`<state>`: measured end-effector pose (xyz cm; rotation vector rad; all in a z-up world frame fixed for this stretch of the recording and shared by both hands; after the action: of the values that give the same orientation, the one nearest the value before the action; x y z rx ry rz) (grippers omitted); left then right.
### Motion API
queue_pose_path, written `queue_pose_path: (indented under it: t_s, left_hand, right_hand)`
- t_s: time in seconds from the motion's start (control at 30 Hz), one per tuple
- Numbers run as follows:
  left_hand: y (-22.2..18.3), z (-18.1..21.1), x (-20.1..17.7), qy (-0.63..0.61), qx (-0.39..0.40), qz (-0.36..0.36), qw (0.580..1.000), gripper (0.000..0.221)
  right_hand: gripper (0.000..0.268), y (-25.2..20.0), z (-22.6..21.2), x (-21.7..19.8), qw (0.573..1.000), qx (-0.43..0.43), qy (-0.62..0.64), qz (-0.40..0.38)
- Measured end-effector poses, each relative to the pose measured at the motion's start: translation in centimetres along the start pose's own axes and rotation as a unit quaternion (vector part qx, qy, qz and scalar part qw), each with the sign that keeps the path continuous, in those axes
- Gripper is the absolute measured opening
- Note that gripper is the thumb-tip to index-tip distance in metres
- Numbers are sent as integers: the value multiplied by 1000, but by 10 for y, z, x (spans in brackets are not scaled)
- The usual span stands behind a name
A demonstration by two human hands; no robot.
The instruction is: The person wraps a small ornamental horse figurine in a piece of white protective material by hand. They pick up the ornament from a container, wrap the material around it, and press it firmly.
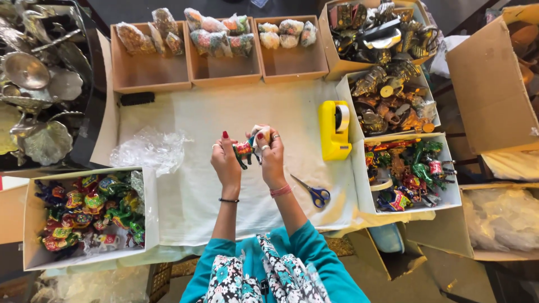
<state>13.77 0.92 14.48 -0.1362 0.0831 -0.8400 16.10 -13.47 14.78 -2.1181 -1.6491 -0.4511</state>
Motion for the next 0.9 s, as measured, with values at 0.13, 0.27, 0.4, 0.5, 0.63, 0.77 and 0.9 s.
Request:
queue_pose_path:
  t_s: [0.13, 0.27, 0.4, 0.5, 0.63, 0.77, 0.9]
  left_hand:
    - [-9, -23, -3, 38, -13, -53, 998, 53]
    - [-37, 11, 20, 169, 94, -180, 964, 44]
    - [-41, 27, 28, 270, 146, -121, 944, 51]
    - [-36, 54, 23, 148, 23, -114, 982, 51]
    - [-22, 33, 18, 73, 10, -184, 980, 50]
    - [-31, 52, 14, 128, -34, -242, 961, 59]
    - [-16, 35, -1, 102, 206, -68, 971, 52]
  right_hand:
    - [22, 7, 8, -9, 1000, -12, 17, -9]
    - [29, 19, 33, -43, 990, 64, 47, 113]
    - [33, 18, 43, -56, 985, 78, 59, 143]
    - [24, 7, 5, -28, 996, 41, -35, 78]
    - [28, 16, 24, -39, 998, 52, -11, 28]
    - [29, 20, 50, -53, 995, 83, 50, 32]
    - [45, 5, 35, -21, 995, 51, -85, 7]
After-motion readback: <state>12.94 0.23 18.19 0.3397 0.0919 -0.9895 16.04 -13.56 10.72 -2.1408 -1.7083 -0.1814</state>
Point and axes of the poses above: each hand's wrist, its own y-axis towards the middle knuckle, its own x-axis out of the palm, z = x × y, the point moved 7 cm from there along y, towards the middle knuckle, and after that the axes turned 9 degrees about z, right-handed, at the moved point
